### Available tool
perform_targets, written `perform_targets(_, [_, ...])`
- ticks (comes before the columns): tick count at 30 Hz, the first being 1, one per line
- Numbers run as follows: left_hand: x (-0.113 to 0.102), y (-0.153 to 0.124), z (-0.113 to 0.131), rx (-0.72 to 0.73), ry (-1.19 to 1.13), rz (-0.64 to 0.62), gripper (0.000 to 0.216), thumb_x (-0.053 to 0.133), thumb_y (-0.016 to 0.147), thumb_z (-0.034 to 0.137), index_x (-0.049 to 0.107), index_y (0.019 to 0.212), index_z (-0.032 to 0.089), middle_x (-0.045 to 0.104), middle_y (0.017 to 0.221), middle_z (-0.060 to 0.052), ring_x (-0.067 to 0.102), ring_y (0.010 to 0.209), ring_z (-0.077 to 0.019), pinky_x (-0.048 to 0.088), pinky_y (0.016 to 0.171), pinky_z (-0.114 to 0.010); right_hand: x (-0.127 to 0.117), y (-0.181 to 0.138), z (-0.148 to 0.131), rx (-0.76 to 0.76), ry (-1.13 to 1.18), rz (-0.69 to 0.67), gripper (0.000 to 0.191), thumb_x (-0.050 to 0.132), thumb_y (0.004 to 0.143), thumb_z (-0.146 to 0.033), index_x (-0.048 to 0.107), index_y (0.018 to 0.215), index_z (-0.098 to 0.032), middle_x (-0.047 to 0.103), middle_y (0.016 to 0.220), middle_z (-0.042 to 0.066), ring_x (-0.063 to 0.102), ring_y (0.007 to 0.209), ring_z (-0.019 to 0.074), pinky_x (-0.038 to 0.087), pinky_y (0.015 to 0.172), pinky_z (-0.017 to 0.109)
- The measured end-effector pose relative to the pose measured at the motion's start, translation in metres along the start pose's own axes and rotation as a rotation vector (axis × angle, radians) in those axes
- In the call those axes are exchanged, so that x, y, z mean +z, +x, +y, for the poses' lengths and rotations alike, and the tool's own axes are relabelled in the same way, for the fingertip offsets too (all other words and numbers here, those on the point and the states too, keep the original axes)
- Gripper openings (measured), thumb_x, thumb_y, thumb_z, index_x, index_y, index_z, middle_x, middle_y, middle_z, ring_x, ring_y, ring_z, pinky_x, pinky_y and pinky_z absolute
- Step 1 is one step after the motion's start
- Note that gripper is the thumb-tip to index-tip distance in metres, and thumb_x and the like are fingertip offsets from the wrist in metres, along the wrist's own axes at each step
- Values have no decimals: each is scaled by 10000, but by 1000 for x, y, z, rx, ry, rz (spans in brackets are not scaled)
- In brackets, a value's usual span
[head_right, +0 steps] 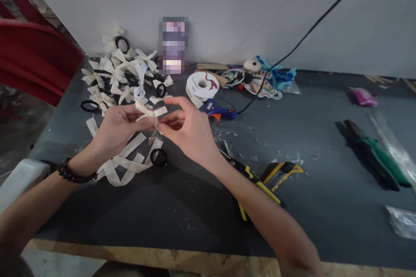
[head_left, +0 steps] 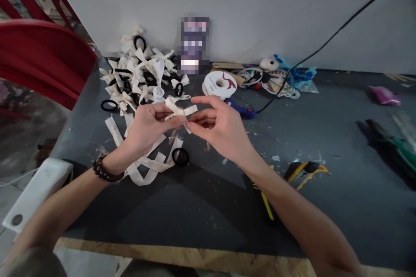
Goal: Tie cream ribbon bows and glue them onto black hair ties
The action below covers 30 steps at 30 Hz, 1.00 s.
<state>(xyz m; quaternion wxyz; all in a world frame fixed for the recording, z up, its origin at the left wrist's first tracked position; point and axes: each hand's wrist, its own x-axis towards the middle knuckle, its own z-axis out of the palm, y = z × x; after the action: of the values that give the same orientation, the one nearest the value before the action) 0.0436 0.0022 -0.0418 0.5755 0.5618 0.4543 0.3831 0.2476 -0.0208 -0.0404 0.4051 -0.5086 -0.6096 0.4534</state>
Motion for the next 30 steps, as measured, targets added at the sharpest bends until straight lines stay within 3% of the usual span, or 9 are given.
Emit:
perform_targets(9, [-1,2,-2,-19,-15,6,260,921,769,391,799,828,169,777,801,-62,764,771,-197,668,775,-326,-3,-2,-4,-3,-78,-59,456,789,867,-377,671,1278,-219,809,929,56,776,829,235,633,757,381])
perform_targets(13, [-2,1,-1,-14,-4,-44,208,891,804,363,807,854,178,773,825,-61,754,775,-188,658,745,-308,-3,-1,-3,-35,-93,-8,290,728,925,-446,741,1103,-218,795,898,47,758,807,207,596,704,339])
perform_targets(17, [-1,-1,0,2,10,-118,242,869,835,378,821,1001,208,804,952,-77,766,849,-198,659,789,-318,-1,0,0,-76,-110,44,165,703,939,-373,748,929,-214,771,807,28,719,719,175,544,647,316])
perform_targets(22, [1,-2,-3,14,-18,-100,241,875,835,393,830,968,197,808,980,-90,764,851,-195,661,791,-311,1,-1,-2,-65,-117,44,132,732,912,-337,758,911,-207,783,799,28,727,719,178,547,648,315])
perform_targets(30, [1,0,2,-43,-19,-105,207,853,856,376,839,890,172,801,963,-82,725,752,-151,648,706,-259,-13,8,5,88,116,-110,219,766,898,-408,746,858,-194,755,757,37,717,692,167,565,666,304])
